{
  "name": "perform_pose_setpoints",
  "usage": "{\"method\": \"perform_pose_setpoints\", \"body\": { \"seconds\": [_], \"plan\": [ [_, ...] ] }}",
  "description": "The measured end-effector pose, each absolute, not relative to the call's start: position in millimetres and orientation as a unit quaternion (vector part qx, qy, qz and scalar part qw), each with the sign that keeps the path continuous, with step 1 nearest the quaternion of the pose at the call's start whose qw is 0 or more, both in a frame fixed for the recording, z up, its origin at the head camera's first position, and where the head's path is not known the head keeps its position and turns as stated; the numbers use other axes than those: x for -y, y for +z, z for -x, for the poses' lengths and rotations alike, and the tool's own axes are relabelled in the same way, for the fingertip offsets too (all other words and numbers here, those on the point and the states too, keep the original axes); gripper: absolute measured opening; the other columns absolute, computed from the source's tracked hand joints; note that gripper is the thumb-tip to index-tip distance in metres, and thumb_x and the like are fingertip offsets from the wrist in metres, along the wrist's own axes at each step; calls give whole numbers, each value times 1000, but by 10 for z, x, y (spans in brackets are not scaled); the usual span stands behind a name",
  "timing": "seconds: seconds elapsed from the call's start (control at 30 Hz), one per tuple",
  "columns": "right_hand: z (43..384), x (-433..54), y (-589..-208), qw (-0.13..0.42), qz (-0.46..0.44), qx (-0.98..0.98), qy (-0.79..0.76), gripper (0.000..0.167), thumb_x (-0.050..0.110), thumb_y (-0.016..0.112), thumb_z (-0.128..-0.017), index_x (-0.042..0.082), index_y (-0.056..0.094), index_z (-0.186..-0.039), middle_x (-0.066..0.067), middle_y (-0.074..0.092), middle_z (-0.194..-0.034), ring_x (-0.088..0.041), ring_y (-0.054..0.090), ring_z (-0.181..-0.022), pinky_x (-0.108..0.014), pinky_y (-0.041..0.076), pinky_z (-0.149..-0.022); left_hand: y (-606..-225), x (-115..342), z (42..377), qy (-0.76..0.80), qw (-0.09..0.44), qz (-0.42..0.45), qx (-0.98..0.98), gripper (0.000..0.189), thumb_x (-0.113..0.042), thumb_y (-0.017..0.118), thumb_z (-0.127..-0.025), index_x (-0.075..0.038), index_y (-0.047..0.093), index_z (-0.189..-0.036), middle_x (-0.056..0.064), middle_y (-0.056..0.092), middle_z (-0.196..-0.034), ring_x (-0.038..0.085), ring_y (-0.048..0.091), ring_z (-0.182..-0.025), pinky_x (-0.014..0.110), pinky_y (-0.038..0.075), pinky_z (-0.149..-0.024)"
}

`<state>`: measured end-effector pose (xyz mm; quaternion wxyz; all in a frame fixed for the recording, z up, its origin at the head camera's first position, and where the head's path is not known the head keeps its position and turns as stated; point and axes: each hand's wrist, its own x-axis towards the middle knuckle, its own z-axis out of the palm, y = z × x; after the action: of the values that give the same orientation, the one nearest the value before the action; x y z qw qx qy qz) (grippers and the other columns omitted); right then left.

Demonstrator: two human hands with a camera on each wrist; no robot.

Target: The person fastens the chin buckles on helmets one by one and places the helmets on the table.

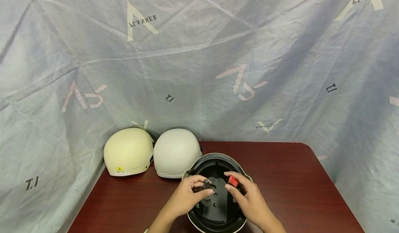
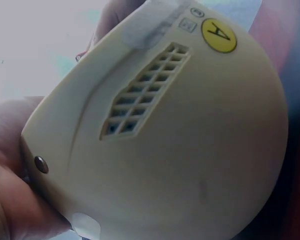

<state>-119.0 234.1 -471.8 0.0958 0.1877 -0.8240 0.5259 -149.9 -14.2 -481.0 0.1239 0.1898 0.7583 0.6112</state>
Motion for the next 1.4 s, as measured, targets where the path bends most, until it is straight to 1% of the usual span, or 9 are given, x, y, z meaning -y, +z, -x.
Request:
{"method": "perform_pose_setpoints", "body": {
  "seconds": [0.17, 0.27, 0.47, 0.57, 0.73, 0.87, 0.97, 1.13, 1.4],
  "plan": [
    [1199, -2356, -4715, 77, -171, 821, 539, 36, 9, 64, -105, 19, 64, -140, 0, 55, -78, -8, 53, -56, -28, 50, -52, -4801, 142, 1483, 609, 145, -190, -757, 28, -31, 75, -99, -16, 71, -123, 0, 80, -95, 2, 69, -85, 20, 52, -72],
    [1209, -2375, -4717, 47, -186, 800, 569, 35, 7, 55, -108, 11, 62, -142, -3, 49, -70, -15, 49, -54, -31, 49, -52, -4805, 143, 1485, 614, 140, -202, -751, 35, -26, 71, -101, -11, 67, -133, 10, 78, -94, 3, 68, -84, 20, 50, -74],
    [1247, -2393, -4733, 26, -221, 770, 597, 38, 5, 38, -113, 1, 62, -142, -13, 42, -70, -28, 41, -58, -33, 46, -54, -4797, 143, 1487, 627, 123, -200, -742, 52, -24, 72, -100, -10, 60, -149, 13, 79, -117, 4, 68, -103, 20, 51, -93],
    [1248, -2397, -4761, 24, -210, 786, 581, 35, 7, 43, -113, 7, 65, -140, -6, 55, -79, -21, 49, -59, -31, 49, -56, -4790, 140, 1483, 637, 123, -194, -736, 50, -29, 69, -102, -10, 61, -148, 14, 76, -127, 9, 70, -111, 21, 54, -94],
    [1262, -2379, -4812, 17, -205, 793, 574, 29, 6, 56, -108, 5, 59, -137, -4, 69, -92, -11, 60, -66, -30, 54, -58, -4791, 143, 1490, 644, 121, -204, -728, 38, -23, 55, -110, -9, 65, -144, 23, 79, -113, 12, 71, -115, 18, 51, -94],
    [1278, -2362, -4835, 16, -203, 780, 592, 19, 2, 62, -104, 1, 54, -121, -7, 72, -91, -8, 58, -65, -29, 53, -57, -4802, 148, 1495, 646, 127, -210, -722, 35, -19, 54, -110, -9, 63, -143, 20, 78, -115, 12, 71, -116, 18, 50, -93],
    [1284, -2365, -4849, 24, -198, 778, 596, 12, 2, 62, -104, 2, 56, -114, -3, 72, -89, -9, 59, -65, -29, 52, -57, -4816, 141, 1504, 651, 134, -212, -717, 32, -18, 56, -109, -6, 62, -138, 19, 78, -114, 9, 72, -111, 18, 50, -92],
    [1275, -2397, -4879, 24, -207, 769, 604, 11, 0, 56, -106, 0, 63, -114, 4, 70, -87, -21, 60, -64, -33, 53, -58, -4828, 134, 1504, 651, 140, -216, -714, 25, -18, 58, -108, -4, 62, -129, 22, 78, -112, 2, 66, -89, 16, 48, -76],
    [1308, -2415, -4894, 10, -238, 738, 631, 9, -4, 52, -106, -4, 59, -112, 12, 64, -89, -17, 61, -73, -32, 55, -65, -4828, 130, 1498, 649, 166, -232, -705, 23, -17, 58, -108, -5, 63, -127, 24, 78, -112, 6, 71, -103, 21, 50, -89]
  ]
}}
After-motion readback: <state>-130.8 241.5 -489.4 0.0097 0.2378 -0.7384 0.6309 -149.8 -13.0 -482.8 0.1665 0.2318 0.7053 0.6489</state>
